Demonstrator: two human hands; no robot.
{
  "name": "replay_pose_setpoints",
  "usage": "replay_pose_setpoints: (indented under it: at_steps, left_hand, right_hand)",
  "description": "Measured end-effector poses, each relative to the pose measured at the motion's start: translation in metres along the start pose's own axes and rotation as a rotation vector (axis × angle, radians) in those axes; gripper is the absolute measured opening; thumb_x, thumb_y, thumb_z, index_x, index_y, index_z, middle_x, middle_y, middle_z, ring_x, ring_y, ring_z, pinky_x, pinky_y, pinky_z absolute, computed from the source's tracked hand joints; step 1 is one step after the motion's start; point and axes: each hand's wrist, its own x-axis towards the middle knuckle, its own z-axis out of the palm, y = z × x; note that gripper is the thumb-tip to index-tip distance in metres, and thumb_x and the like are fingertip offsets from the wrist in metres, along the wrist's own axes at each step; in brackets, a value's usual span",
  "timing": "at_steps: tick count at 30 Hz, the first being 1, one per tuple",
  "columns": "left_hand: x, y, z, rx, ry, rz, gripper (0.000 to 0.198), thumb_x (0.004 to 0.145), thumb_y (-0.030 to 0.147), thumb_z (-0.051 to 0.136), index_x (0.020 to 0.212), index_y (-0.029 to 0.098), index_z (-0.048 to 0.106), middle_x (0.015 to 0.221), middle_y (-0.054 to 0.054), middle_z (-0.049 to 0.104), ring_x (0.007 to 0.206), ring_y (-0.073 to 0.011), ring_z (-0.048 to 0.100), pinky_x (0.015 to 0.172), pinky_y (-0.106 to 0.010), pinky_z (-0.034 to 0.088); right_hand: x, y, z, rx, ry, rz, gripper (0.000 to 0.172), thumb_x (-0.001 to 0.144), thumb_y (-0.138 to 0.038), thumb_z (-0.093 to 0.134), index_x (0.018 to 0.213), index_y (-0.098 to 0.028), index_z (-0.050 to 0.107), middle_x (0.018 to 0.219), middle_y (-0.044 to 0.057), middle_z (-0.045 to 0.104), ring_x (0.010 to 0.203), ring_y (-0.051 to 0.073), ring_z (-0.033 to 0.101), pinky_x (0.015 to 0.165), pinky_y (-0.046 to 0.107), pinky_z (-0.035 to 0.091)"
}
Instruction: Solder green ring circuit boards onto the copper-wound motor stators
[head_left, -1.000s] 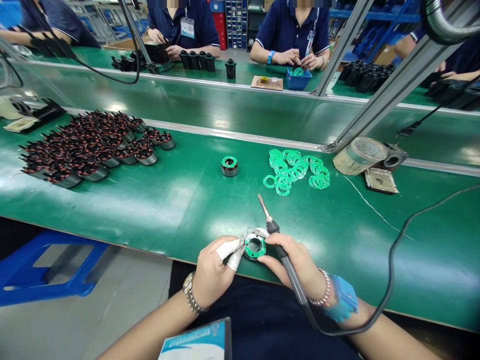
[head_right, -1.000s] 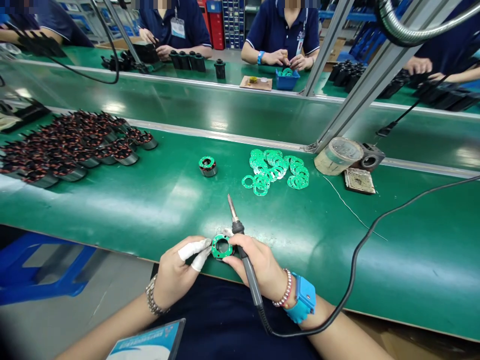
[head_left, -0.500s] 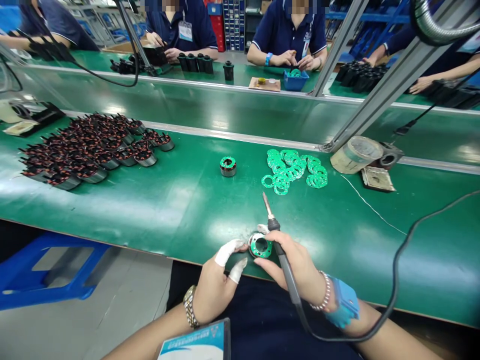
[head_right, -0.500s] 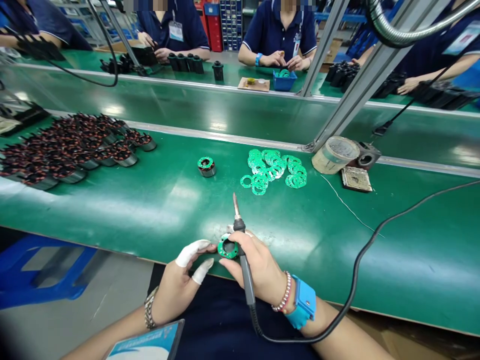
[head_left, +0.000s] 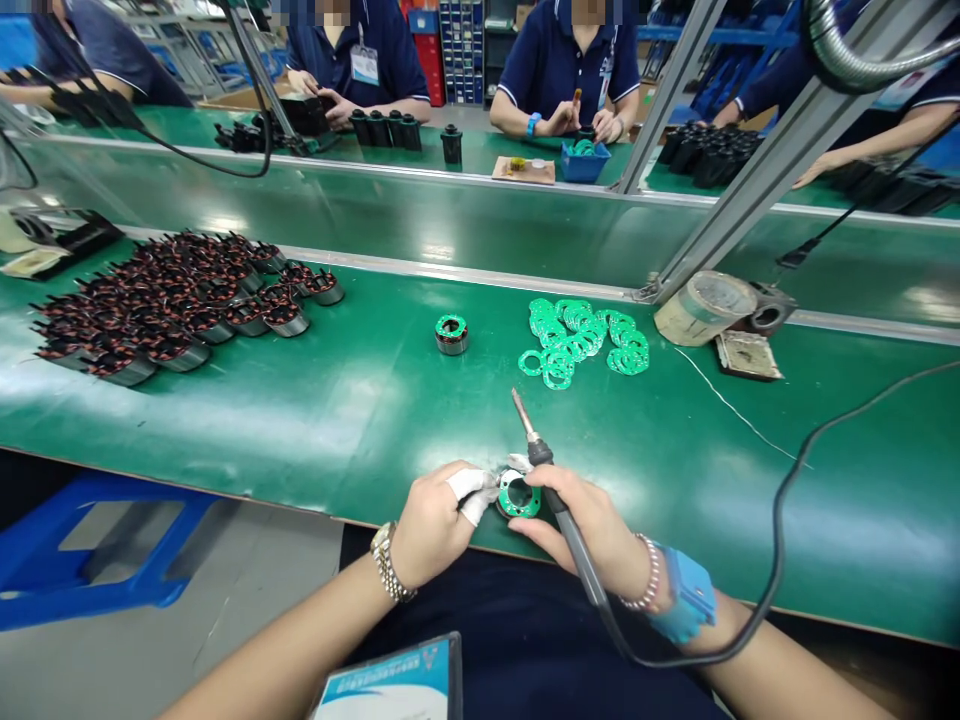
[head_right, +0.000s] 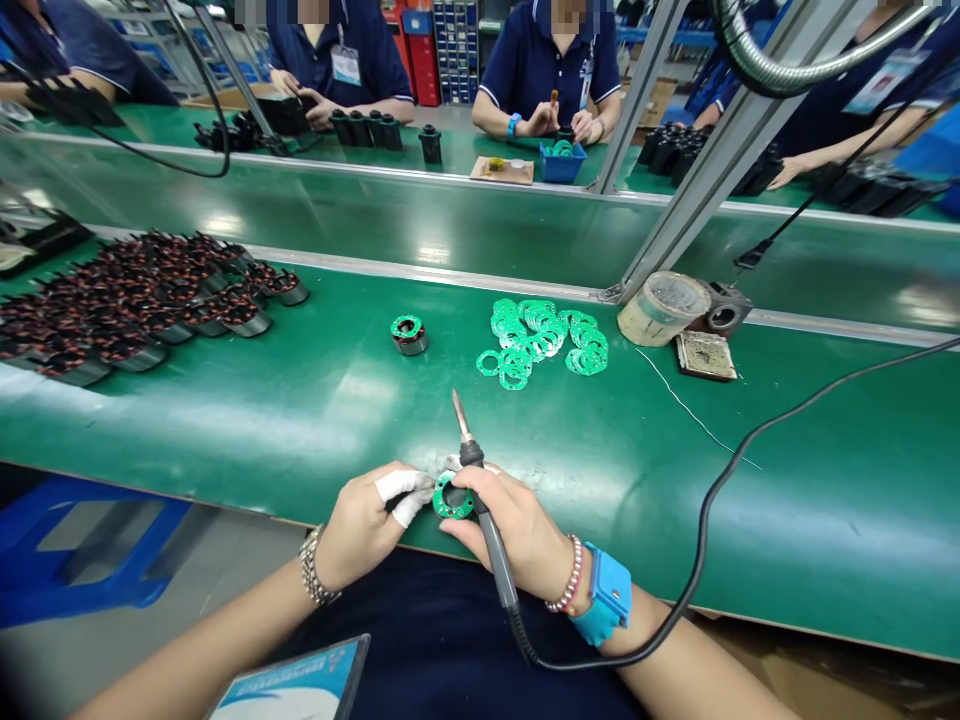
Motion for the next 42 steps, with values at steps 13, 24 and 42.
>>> replay_pose_setpoints:
  at_steps: [13,24,42]
  left_hand:
    - [-0.02,0.024,0.012,-0.234,-0.036,-0.319,0.04,0.075,0.013,0.053,0.114,0.019,0.047,0.112,-0.009,0.052,0.098,-0.0196,0.055,0.082,-0.032,0.049]
    - [0.054,-0.027,-0.01,0.084,-0.014,-0.293,0.082,0.068,0.028,0.063,0.136,0.02,0.018,0.129,-0.014,0.04,0.097,-0.0243,0.057,0.083,-0.038,0.049]
    - [0.268,-0.119,-0.047,0.531,-0.296,-0.304,0.085,0.064,0.034,0.062,0.137,0.019,0.019,0.097,-0.008,0.061,0.083,-0.0228,0.061,0.071,-0.028,0.046]
  right_hand:
    - [-0.003,0.004,0.022,-0.061,0.142,-0.004,0.036,0.077,-0.027,0.063,0.108,-0.021,0.045,0.092,0.006,0.06,0.082,0.018,0.06,0.074,0.029,0.051]
    - [0.015,0.014,-0.028,-0.201,0.344,0.131,0.037,0.078,-0.035,0.059,0.107,-0.019,0.042,0.109,0.012,0.06,0.093,0.022,0.062,0.076,0.031,0.052]
    - [0.032,0.145,-0.156,-0.622,0.501,0.242,0.014,0.084,-0.033,0.051,0.085,-0.019,0.054,0.074,0.003,0.06,0.064,0.015,0.058,0.063,0.026,0.046]
